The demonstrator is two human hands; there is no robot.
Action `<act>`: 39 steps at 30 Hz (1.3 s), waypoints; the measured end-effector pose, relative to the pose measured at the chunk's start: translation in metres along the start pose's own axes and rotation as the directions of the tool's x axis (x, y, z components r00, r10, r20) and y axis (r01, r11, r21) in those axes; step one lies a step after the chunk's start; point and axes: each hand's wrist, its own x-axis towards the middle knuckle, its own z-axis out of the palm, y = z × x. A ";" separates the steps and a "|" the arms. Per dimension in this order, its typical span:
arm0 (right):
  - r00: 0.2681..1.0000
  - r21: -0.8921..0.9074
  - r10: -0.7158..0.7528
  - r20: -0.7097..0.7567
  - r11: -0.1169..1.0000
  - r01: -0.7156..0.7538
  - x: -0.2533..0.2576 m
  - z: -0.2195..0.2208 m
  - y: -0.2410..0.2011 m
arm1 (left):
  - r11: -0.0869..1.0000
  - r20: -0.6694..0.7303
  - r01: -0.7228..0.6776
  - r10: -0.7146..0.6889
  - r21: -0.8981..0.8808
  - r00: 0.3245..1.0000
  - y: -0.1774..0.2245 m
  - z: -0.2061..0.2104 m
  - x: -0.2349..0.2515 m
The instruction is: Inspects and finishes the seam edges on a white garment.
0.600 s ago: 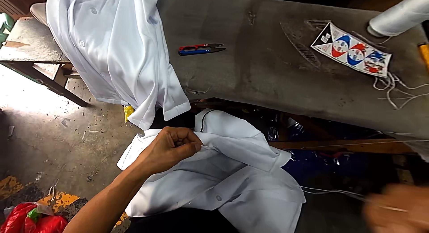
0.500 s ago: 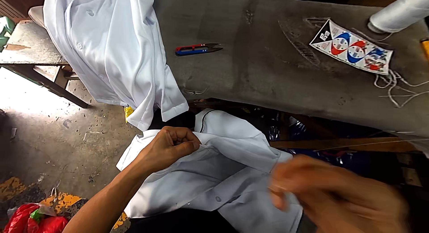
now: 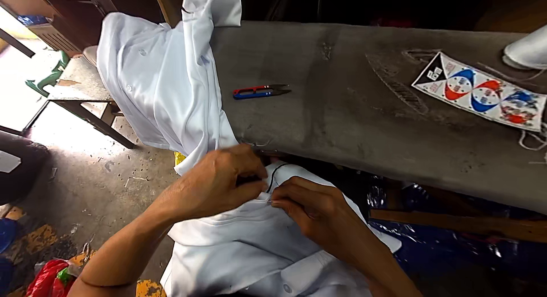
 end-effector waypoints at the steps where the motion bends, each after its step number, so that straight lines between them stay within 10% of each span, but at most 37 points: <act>1: 1.000 -0.018 0.006 0.011 1.000 -0.005 0.002 0.000 0.002 | 0.989 -0.087 -0.038 0.051 0.141 0.995 0.008 -0.012 0.012; 10: 1.000 -0.030 0.000 -0.016 1.000 0.000 0.011 0.003 0.002 | 0.693 -0.030 -0.075 0.139 0.717 0.990 -0.032 -0.045 0.131; 16: 0.999 0.160 0.034 0.002 0.987 -0.034 0.012 -0.001 0.004 | 0.989 -0.189 0.018 0.010 0.148 0.982 0.013 -0.033 0.039; 20: 0.999 0.263 0.014 0.039 0.964 -0.024 0.014 -0.001 0.006 | 0.966 -0.054 0.079 -0.096 -0.247 0.994 -0.006 0.009 -0.028; 39: 0.999 0.337 -0.007 0.048 0.942 -0.010 0.019 -0.005 -0.009 | 0.991 -0.128 -0.079 0.065 -0.108 0.990 -0.013 0.031 -0.040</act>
